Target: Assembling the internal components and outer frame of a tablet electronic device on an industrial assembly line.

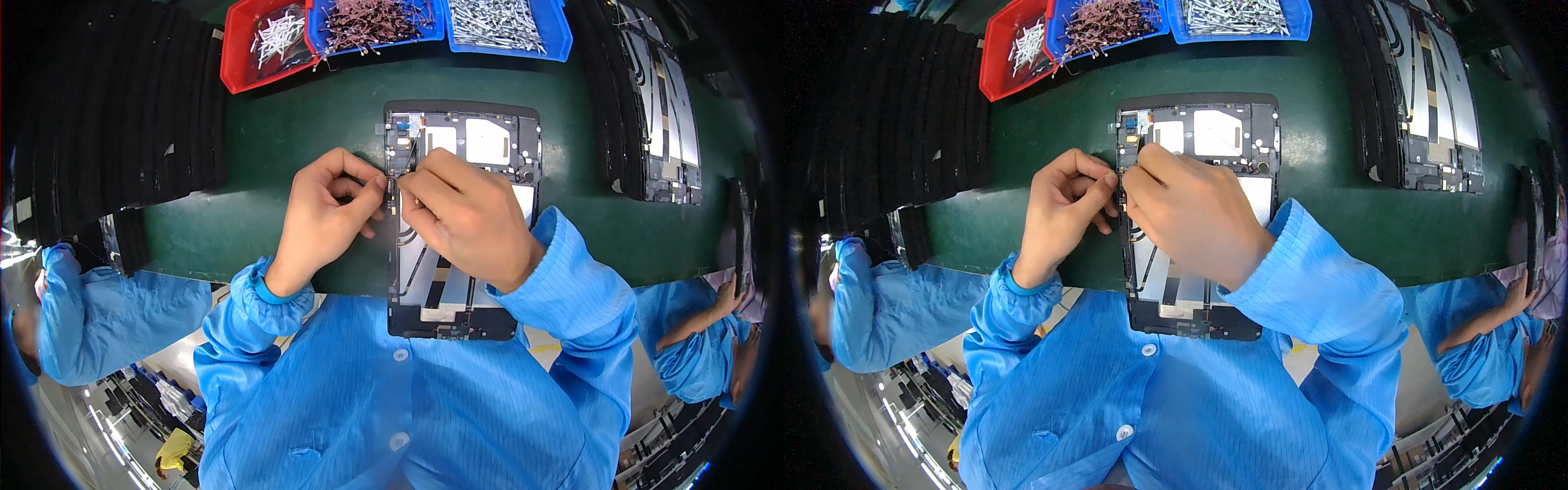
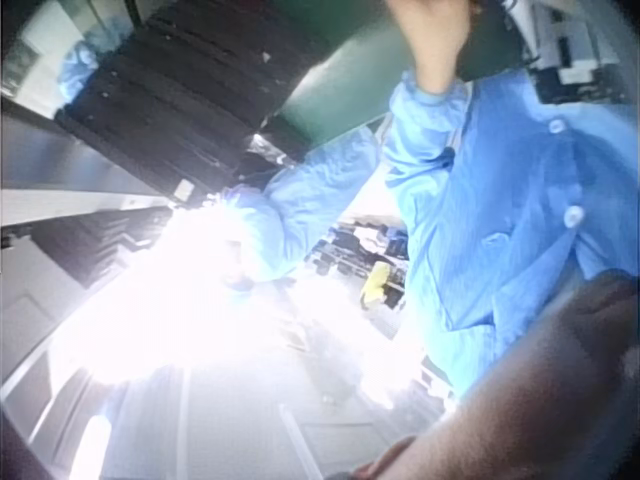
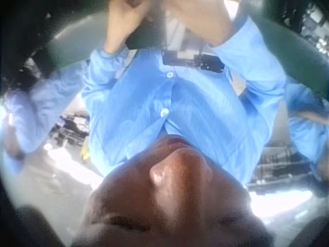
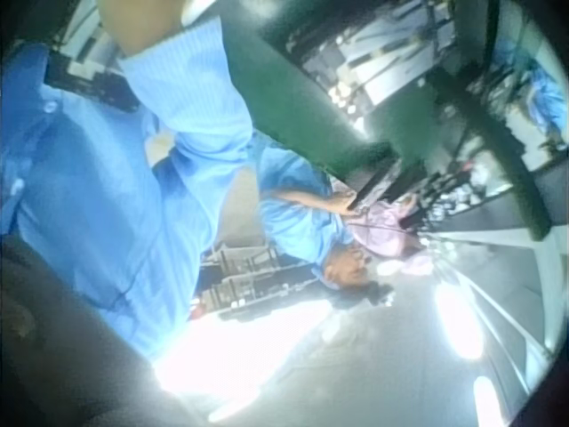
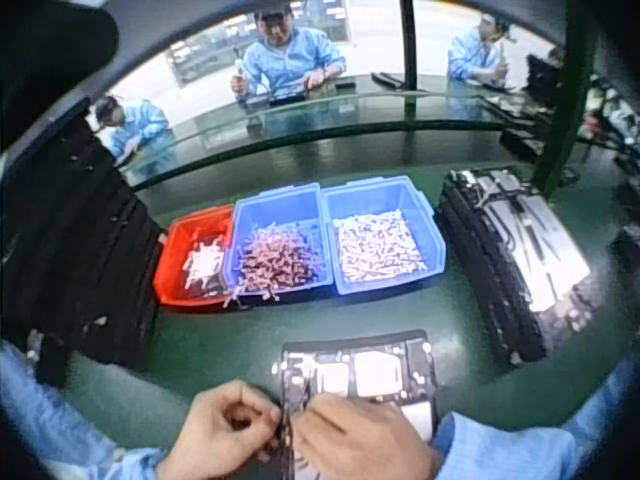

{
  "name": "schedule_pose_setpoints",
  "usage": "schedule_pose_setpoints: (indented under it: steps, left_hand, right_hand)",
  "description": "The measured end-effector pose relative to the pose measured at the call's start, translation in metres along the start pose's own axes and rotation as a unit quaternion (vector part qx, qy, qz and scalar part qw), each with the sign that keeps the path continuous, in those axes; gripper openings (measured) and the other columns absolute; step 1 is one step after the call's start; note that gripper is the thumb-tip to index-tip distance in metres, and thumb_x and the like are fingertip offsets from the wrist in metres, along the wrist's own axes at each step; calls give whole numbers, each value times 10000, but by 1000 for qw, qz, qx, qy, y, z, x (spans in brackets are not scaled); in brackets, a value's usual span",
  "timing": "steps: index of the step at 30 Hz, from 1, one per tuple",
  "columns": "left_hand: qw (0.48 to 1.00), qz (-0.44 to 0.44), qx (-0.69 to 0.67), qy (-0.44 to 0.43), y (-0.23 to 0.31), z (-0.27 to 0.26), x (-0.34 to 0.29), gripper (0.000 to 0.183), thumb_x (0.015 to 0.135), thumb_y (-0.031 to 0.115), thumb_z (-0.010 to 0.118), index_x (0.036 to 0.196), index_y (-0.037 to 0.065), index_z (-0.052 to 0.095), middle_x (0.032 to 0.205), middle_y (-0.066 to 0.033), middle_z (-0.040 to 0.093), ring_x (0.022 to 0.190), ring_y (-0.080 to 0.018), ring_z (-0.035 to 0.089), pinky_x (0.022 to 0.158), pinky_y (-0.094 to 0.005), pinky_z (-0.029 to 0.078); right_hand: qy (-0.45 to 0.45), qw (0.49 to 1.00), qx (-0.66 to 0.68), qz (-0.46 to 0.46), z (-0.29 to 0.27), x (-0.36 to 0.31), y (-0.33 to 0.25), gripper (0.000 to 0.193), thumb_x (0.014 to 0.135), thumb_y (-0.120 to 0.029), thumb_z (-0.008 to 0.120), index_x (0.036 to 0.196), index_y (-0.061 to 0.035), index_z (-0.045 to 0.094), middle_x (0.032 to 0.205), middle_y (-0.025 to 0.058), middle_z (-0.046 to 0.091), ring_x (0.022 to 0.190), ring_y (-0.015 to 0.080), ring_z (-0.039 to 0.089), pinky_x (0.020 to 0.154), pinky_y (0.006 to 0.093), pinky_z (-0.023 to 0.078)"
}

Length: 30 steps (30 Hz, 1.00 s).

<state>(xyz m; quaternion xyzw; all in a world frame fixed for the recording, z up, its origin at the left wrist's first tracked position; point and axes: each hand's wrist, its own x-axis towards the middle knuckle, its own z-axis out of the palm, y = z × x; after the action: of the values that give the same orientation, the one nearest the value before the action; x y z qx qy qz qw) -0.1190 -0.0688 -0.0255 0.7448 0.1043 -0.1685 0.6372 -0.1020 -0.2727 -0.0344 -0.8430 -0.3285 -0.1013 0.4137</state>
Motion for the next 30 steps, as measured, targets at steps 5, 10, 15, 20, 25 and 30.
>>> schedule_pose_setpoints:
  steps: [5,10,15,20,25,30]
  left_hand:
    - [998,-29,-14,-52,7,-11,10,95,948,27,678,972,-39,614,880,-96,704,730,-135,715,584,-259,591]
    - [991,-90,3,-99,23,-19,16,45,964,14,656,978,-19,628,931,-93,691,766,-165,722,648,-274,616]
    - [990,-97,7,-101,24,-20,17,40,957,13,661,966,-19,638,943,-96,700,768,-165,729,660,-276,621]
    - [992,-87,-14,-85,18,-18,16,79,928,7,659,978,-53,648,945,-105,704,767,-163,733,649,-272,615]
    - [995,-74,-9,-68,18,-14,14,85,926,11,665,980,-51,649,940,-104,702,756,-158,728,637,-271,610]
    - [993,-74,-6,-87,19,-17,15,113,942,53,692,982,-42,645,927,-86,699,757,-158,735,623,-268,605]
  right_hand:
    - [0,1000,10,4,1,2,3,145,781,6,761,905,-24,693,830,68,589,645,240,653,562,355,543]
    - [-4,1000,14,11,1,0,1,139,777,12,756,890,-26,685,831,72,587,644,245,654,565,356,542]
    - [-6,1000,15,12,1,0,2,133,773,15,755,874,-25,677,827,76,584,644,249,656,565,356,541]
    - [-13,999,12,31,1,1,1,114,787,23,744,863,-15,669,818,79,589,637,243,656,561,359,536]
    - [17,998,49,47,3,1,1,98,793,24,734,859,-10,670,809,88,595,613,220,643,547,344,523]
    - [2,991,66,119,-4,6,-3,86,780,-2,732,831,0,663,790,92,599,583,189,603,520,305,487]
